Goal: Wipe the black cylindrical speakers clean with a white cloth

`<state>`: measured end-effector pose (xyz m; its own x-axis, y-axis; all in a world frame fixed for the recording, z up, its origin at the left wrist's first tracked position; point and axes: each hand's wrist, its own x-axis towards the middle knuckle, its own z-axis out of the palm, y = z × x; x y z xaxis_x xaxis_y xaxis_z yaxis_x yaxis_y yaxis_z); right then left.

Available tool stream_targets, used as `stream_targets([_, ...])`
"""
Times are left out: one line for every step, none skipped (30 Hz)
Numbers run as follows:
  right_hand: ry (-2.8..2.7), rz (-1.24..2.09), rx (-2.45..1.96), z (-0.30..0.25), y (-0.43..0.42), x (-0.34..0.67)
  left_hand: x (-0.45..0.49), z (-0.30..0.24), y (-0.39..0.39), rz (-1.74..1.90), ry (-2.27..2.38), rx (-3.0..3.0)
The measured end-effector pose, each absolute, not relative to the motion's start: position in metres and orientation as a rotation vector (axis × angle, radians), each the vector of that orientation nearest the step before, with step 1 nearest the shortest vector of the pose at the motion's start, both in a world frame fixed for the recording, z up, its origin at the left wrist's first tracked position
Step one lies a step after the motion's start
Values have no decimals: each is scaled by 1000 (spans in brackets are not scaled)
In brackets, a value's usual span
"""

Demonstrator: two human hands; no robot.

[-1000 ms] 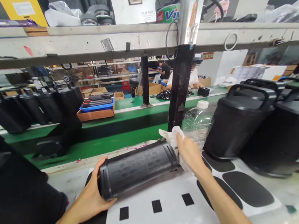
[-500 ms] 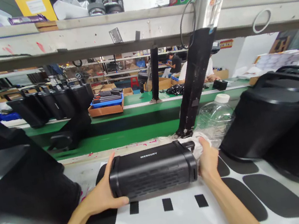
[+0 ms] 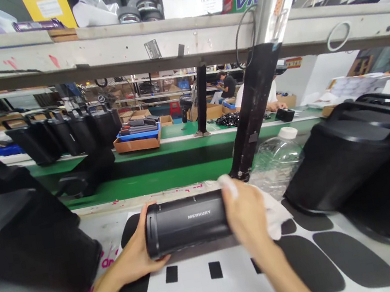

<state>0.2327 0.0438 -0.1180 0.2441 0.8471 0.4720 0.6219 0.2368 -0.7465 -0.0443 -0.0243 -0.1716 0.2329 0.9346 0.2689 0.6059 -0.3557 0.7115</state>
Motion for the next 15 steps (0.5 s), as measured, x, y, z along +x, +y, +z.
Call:
stream_targets([-1706, 142, -1389, -121, 31, 212, -45, -174, -24, 953, 1407, 2028])
stream_targets([-1915, -42, -1307, -125, 18, 190, -45, -176, -23, 962, 1400, 1999])
stream_targets([-2067, -187, -1219, -128, 4, 168, -45, -179, -23, 974, 1380, 1961])
stream_targets([-2147, -225, -1132, -131, -8, 147, -46, -182, -22, 995, 1348, 1916])
stream_targets([-2222, -255, -1055, -132, -17, 130, -46, -185, -21, 1018, 1308, 1875])
stream_targets([-2298, -296, -1028, -132, -23, 117, -46, -186, -20, 1041, 1278, 1841])
stream_targets([-2351, -307, -1013, -130, -25, 110, -46, -186, -20, 1058, 1270, 1823])
stream_targets([-2386, -308, -1037, -127, -23, 110, -46, -185, -19, 1059, 1288, 1827])
stream_targets([-2394, -296, -1096, -122, -16, 115, -46, -183, -20, 1045, 1327, 1848])
stream_targets([-2377, -274, -1174, -117, -7, 126, -46, -179, -20, 1018, 1376, 1872])
stream_targets([-2338, -250, -1264, -112, 5, 141, -46, -175, -21, 986, 1419, 1890])
stream_targets([-2281, -230, -1364, -108, 17, 158, -46, -171, -21, 963, 1445, 1894])
stream_targets([-2229, -223, -1437, -104, 30, 176, -45, -167, -22, 948, 1451, 1889])
stream_targets([-2179, -218, -1496, -101, 42, 193, -44, -164, -23, 944, 1445, 1875])
stream_targets([-2133, -211, -1544, -99, 52, 207, -44, -161, -23, 950, 1435, 1860])
